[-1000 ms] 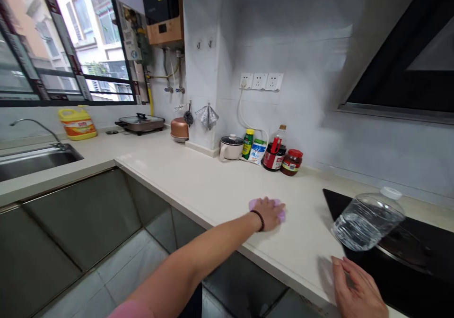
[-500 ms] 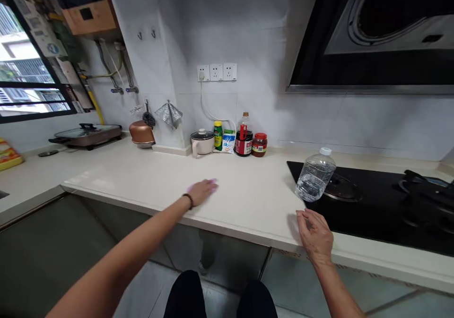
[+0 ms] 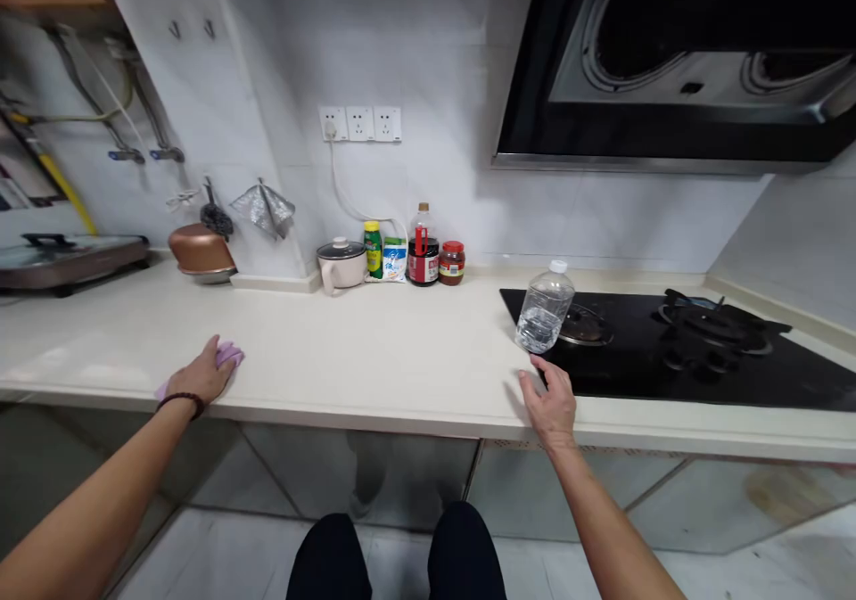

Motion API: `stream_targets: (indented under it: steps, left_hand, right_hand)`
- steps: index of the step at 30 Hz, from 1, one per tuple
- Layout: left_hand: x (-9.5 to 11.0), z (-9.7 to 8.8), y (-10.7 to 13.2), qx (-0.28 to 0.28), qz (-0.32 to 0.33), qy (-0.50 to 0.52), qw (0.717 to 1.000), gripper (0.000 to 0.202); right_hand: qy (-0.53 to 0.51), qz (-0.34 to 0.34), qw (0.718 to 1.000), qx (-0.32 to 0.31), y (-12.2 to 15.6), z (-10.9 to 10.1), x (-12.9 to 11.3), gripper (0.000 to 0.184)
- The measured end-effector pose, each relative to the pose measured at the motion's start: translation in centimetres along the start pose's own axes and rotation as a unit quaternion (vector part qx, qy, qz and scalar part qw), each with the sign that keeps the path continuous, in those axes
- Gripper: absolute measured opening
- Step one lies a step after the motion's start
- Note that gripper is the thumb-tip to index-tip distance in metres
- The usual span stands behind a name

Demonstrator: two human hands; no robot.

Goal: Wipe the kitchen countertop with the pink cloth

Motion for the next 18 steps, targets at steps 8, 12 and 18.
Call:
stream_targets:
  steps: [8,12,18]
  left_hand:
    - [0.4,-0.7,0.8,0.009,-0.004,0.030,0.999,0.062]
    - [0.4,-0.5,1.0,0.028,-0.014,0.045,0.998,0.059]
    - [0.7,-0.8,1.2,0.046,-0.002,0.058,0.997,0.047]
  right_hand:
    - [-0.047,0.075,0.996,-0.022,-0.9,-0.1,0.6,0.086]
    - [-0.057,0.084,0.995,-0.018,-1.5,-0.2,0.9,0.099]
    - [-0.047,0.136,0.989,-0.027,-3.3,-0.6,4.4,0.115]
Point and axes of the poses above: each hand's wrist, its own y-axis away from the middle knuckle, its own z-axis out of the palm, x = y × z, the point moved 4 cm from there along -y, towards the middle knuckle, and after that the axes turned 13 degrees about z, right-handed, at the moved point
